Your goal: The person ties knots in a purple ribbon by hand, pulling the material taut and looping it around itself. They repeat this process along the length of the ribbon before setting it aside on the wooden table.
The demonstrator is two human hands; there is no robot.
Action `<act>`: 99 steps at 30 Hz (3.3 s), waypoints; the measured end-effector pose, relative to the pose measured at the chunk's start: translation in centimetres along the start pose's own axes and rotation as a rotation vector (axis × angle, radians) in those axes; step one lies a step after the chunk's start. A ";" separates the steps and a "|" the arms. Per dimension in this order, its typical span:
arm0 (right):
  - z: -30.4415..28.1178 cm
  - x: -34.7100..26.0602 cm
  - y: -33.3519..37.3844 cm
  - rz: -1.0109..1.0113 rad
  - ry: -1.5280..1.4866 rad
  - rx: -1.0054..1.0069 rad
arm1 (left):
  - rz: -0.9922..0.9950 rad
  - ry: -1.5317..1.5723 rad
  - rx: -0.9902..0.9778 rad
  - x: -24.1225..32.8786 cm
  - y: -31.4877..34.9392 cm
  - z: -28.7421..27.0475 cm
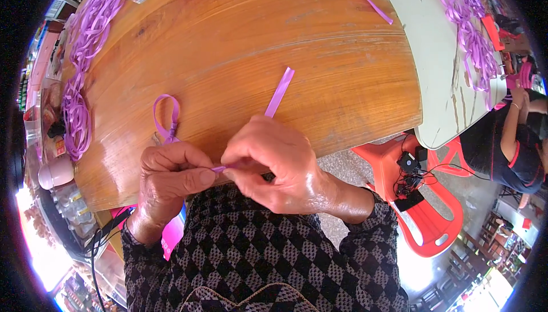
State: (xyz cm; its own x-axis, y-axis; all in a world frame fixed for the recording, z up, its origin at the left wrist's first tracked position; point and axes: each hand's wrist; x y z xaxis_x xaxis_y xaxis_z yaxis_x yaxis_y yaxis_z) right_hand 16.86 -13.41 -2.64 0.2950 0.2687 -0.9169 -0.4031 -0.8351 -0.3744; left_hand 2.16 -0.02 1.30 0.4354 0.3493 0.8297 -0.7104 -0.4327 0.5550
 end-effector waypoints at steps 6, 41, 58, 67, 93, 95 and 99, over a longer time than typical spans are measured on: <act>0.6 0.1 -0.7 -0.062 -0.011 0.037 | -0.004 0.078 0.007 -0.5 -0.2 0.1; -3.3 -2.1 -1.6 -0.352 0.593 -0.030 | 0.758 -0.775 0.181 -0.7 0.0 0.0; 0.5 -1.5 -1.7 -0.658 0.640 0.151 | 0.160 0.076 -0.090 -0.3 0.5 0.8; 2.3 -0.7 0.0 0.052 0.049 0.270 | 0.202 0.219 -0.106 -0.1 0.3 1.4; 2.3 -0.2 0.8 0.185 -0.101 0.203 | -0.025 0.355 -0.063 -1.2 -0.4 0.0; 1.9 -0.2 0.8 0.125 -0.027 0.245 | 0.009 0.392 -0.011 -1.4 -0.6 0.2; 1.5 0.0 0.5 -0.126 0.187 0.158 | 0.064 0.437 0.005 -1.3 -0.4 0.3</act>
State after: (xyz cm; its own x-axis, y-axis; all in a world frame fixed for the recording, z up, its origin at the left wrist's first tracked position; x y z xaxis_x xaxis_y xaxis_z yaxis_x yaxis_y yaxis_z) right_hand 15.42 -13.10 -3.01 0.5004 0.2603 -0.8257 -0.4786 -0.7116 -0.5143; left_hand 2.05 -0.58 -0.01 0.1150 0.6400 0.7597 -0.7252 -0.4686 0.5045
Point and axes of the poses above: each hand's wrist, its own y-axis away from the middle knuckle, its own z-axis out of the palm, x = y × z, and after that the axes turned 8 degrees about x, right-handed
